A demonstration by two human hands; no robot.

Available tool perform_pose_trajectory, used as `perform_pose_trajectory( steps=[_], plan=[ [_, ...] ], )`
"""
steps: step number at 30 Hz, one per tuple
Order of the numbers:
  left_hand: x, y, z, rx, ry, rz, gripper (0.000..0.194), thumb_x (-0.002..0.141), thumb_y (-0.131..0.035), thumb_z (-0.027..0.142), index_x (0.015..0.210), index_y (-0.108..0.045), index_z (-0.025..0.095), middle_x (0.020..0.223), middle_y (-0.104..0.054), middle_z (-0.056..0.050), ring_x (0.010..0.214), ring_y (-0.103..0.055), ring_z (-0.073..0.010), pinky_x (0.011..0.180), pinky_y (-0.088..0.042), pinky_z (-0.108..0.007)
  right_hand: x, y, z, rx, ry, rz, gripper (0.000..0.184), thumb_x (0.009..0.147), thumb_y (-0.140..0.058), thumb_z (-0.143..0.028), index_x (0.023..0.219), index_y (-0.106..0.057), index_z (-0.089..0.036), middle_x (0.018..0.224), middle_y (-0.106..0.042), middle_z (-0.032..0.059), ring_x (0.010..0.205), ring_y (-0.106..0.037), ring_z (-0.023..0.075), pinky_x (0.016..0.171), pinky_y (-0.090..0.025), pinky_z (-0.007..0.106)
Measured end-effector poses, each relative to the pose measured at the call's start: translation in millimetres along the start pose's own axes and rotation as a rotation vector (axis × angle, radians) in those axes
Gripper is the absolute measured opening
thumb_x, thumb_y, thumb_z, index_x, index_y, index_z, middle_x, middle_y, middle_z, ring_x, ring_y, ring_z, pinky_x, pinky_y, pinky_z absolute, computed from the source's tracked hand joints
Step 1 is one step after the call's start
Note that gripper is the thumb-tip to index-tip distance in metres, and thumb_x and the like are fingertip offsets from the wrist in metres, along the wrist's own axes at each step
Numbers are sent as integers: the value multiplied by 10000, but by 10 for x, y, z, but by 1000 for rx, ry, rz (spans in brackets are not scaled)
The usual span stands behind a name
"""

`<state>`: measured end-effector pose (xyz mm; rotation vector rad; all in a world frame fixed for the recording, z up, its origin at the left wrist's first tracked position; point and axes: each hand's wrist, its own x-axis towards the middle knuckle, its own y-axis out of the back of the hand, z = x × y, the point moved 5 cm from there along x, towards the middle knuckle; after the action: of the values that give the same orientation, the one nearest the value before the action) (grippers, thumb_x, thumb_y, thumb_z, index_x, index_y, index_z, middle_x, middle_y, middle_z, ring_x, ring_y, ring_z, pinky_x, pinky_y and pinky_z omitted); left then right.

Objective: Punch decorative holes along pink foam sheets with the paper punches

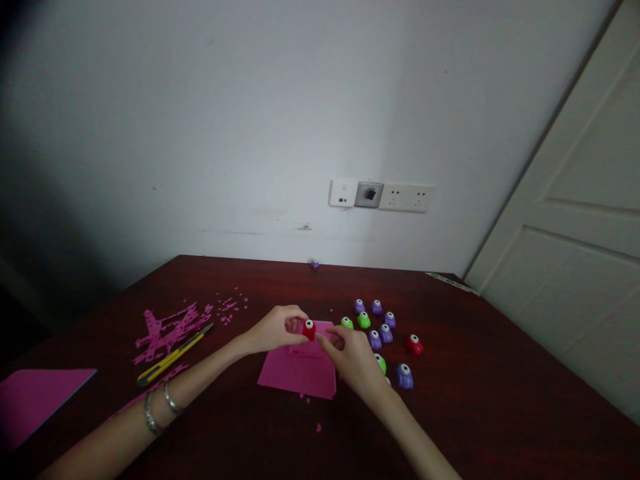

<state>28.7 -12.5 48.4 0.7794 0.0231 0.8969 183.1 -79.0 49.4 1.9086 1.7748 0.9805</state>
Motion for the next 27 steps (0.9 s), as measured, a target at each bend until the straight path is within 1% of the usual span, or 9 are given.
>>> perform_pose_trajectory(
  steps=[3,9,14,16,18,20,22,24,27],
  plan=[
    [-29,-62,78,79,-54,43,221,663,-657,243,860,-636,144,776,-571,-9,646,-499,-95,595,-398,-213,41,-69,-105,-104,4,14,367,775,-527,-467,720,-694,-146,542,-616,23,507,-539,144,444,-327,214],
    [-59,-151,183,165,-136,64,195,666,-579,104,852,-622,143,832,-556,-23,732,-535,-117,675,-426,-231,101,-149,-123,-224,-17,32,369,773,-514,-388,517,-636,-152,485,-602,35,483,-512,138,446,-257,228],
    [-73,-180,208,197,-105,42,164,707,-561,115,862,-603,150,851,-545,-24,750,-540,-120,691,-431,-231,115,-162,-129,-216,-14,10,346,761,-505,-356,499,-604,-152,471,-581,21,479,-489,125,447,-255,220],
    [-77,-176,233,253,-114,-10,183,727,-579,163,909,-592,161,894,-548,-33,800,-538,-138,729,-430,-250,122,-155,-105,-209,-25,-14,323,748,-510,-336,496,-594,-154,459,-566,10,468,-478,114,442,-253,214],
    [-75,-152,246,373,-132,-80,232,731,-614,265,941,-590,169,916,-553,-48,855,-525,-179,774,-419,-296,119,-127,-66,-219,-34,-12,304,739,-513,-323,495,-584,-156,455,-556,5,455,-470,105,439,-257,210],
    [-64,-108,213,514,-123,-138,242,746,-604,327,925,-604,165,906,-558,-65,876,-511,-211,797,-402,-335,96,-94,-13,-224,-49,-8,303,745,-504,-327,503,-574,-158,462,-556,7,438,-467,102,429,-265,209],
    [-46,-56,130,615,-77,-161,186,779,-555,291,885,-619,152,885,-562,-80,870,-507,-221,794,-392,-344,48,-80,50,-204,-74,-29,293,754,-496,-338,542,-585,-157,491,-575,13,418,-472,101,408,-274,205],
    [-30,-31,24,651,-28,-175,160,780,-537,239,872,-625,142,882,-563,-88,876,-506,-224,790,-389,-340,-21,-87,111,-165,-102,-62,266,756,-494,-339,606,-611,-153,532,-596,16,404,-480,100,387,-287,199],
    [-26,-70,-131,615,40,-237,170,743,-589,258,861,-626,141,870,-559,-85,861,-509,-223,749,-397,-323,-120,-120,169,-74,-127,-109,236,759,-493,-331,686,-628,-151,565,-602,8,404,-495,100,373,-314,190]
  ],
)
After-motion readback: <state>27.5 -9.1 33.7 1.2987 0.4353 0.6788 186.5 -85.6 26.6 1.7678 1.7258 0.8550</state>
